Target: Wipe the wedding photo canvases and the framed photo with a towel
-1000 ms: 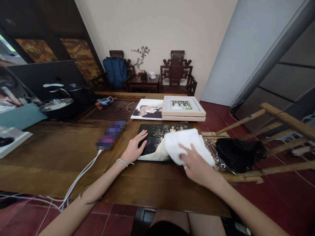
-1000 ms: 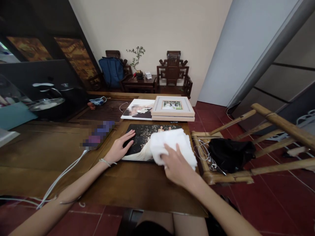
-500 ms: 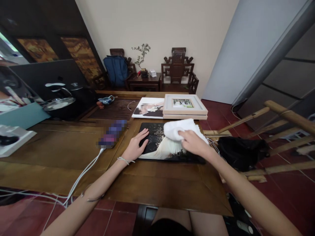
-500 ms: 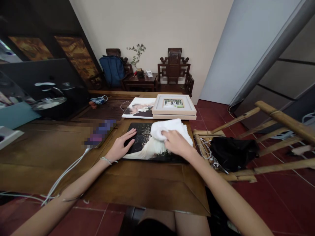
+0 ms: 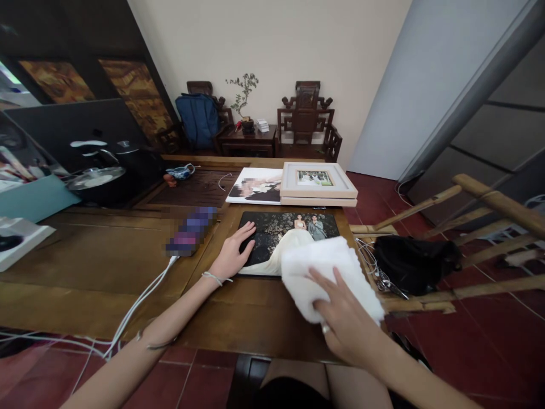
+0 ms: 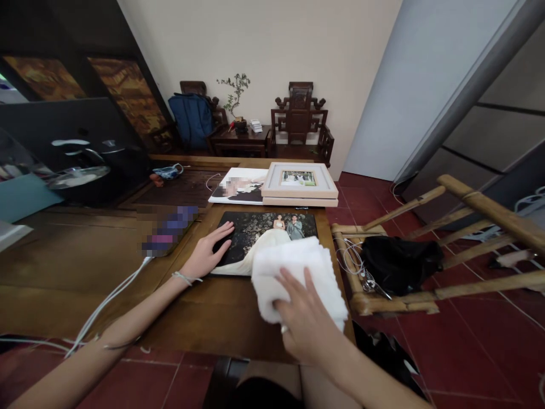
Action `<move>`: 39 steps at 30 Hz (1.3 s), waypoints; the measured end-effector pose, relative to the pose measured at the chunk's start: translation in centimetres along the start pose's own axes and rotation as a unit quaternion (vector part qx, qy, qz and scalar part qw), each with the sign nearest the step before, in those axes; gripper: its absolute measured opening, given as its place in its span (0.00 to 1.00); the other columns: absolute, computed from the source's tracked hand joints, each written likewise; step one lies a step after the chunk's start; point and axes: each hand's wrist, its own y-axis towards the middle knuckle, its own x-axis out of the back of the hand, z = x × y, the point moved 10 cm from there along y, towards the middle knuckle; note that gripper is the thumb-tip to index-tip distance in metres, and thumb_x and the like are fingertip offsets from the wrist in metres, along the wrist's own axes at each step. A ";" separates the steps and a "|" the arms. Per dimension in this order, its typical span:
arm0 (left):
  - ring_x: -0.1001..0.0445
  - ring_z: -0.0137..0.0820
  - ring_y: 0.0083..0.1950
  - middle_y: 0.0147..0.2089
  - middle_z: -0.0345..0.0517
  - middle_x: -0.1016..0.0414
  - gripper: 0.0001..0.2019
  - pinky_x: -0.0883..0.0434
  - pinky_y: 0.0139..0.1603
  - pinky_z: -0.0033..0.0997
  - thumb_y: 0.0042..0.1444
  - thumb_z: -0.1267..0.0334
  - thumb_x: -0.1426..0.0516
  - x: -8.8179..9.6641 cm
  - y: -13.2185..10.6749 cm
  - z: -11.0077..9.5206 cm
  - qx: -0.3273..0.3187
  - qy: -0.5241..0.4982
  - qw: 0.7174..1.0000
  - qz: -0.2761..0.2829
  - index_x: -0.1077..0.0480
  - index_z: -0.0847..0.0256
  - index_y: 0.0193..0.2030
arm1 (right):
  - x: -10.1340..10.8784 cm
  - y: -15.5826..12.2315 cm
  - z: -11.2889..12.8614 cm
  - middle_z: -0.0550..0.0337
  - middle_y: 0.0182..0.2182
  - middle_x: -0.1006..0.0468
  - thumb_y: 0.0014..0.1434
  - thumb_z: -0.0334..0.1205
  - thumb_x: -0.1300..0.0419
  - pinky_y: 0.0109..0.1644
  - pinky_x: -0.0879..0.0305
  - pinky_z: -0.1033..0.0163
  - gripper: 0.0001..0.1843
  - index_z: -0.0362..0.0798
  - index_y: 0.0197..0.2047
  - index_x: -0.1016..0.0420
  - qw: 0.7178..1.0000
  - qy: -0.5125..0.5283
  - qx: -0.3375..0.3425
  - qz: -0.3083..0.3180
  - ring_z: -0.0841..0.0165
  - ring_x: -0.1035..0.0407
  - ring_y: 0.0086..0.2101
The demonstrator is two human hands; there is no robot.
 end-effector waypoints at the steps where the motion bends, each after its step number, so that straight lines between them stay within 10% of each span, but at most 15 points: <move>1: 0.40 0.38 0.63 0.61 0.51 0.35 0.19 0.42 0.64 0.46 0.60 0.59 0.51 0.0 0.0 0.0 0.000 0.000 1.000 0.001 0.33 0.63 0.54 | -0.1 -0.7 0.9 0.44 0.59 0.39 0.38 0.25 0.50 0.63 0.71 0.40 0.20 0.45 0.36 0.28 1.000 0.011 0.009 0.009 0.55 0.57 0.62; 5: 0.41 0.38 0.64 0.61 0.53 0.36 0.20 0.43 0.64 0.45 0.60 0.59 0.51 -0.1 0.0 0.0 0.001 0.001 1.000 0.008 0.33 0.65 0.55 | 0.4 0.6 1.5 0.42 0.54 0.33 0.41 0.25 0.51 0.63 0.65 0.41 0.19 0.44 0.37 0.29 0.999 0.038 0.013 0.029 0.56 0.49 0.60; 9: 0.41 0.38 0.64 0.61 0.52 0.37 0.20 0.43 0.64 0.45 0.60 0.59 0.51 -0.1 -0.1 -0.1 0.001 0.002 1.000 0.016 0.34 0.65 0.56 | 2.4 6.7 -2.6 0.48 0.39 0.24 0.48 0.26 0.54 0.57 0.49 0.47 0.17 0.45 0.38 0.29 0.999 0.021 -0.039 0.007 0.59 0.31 0.43; 15: 0.41 0.37 0.64 0.61 0.52 0.37 0.20 0.44 0.64 0.44 0.60 0.59 0.51 0.0 -0.1 0.2 0.005 -0.003 1.000 0.017 0.34 0.64 0.56 | 4.5 14.8 -7.8 0.44 0.38 0.24 0.51 0.26 0.55 0.43 0.40 0.58 0.19 0.42 0.44 0.30 0.995 -0.027 -0.091 -0.033 0.56 0.31 0.40; 19: 0.41 0.37 0.64 0.61 0.52 0.36 0.20 0.43 0.64 0.44 0.60 0.59 0.51 0.1 0.0 0.1 0.006 -0.002 1.000 0.011 0.34 0.63 0.56 | 3.6 14.0 -6.7 0.43 0.41 0.25 0.51 0.26 0.55 0.50 0.44 0.51 0.21 0.42 0.46 0.31 0.994 -0.032 -0.094 -0.040 0.55 0.32 0.43; 29: 0.43 0.37 0.65 0.62 0.51 0.38 0.20 0.45 0.64 0.47 0.61 0.60 0.53 -0.3 -0.1 -0.1 -0.003 0.003 1.000 0.024 0.36 0.62 0.57 | -0.6 2.0 4.3 0.42 0.57 0.37 0.44 0.28 0.50 0.61 0.67 0.39 0.22 0.45 0.45 0.30 0.996 0.057 0.029 0.062 0.55 0.54 0.61; 39: 0.52 0.37 0.68 0.68 0.50 0.50 0.22 0.50 0.66 0.48 0.63 0.61 0.57 -1.4 -0.5 1.2 -0.002 0.021 0.998 0.059 0.46 0.60 0.64 | 2.8 14.2 -3.5 0.47 0.41 0.25 0.52 0.28 0.54 0.51 0.45 0.50 0.19 0.45 0.45 0.31 0.998 -0.027 -0.057 -0.015 0.57 0.31 0.42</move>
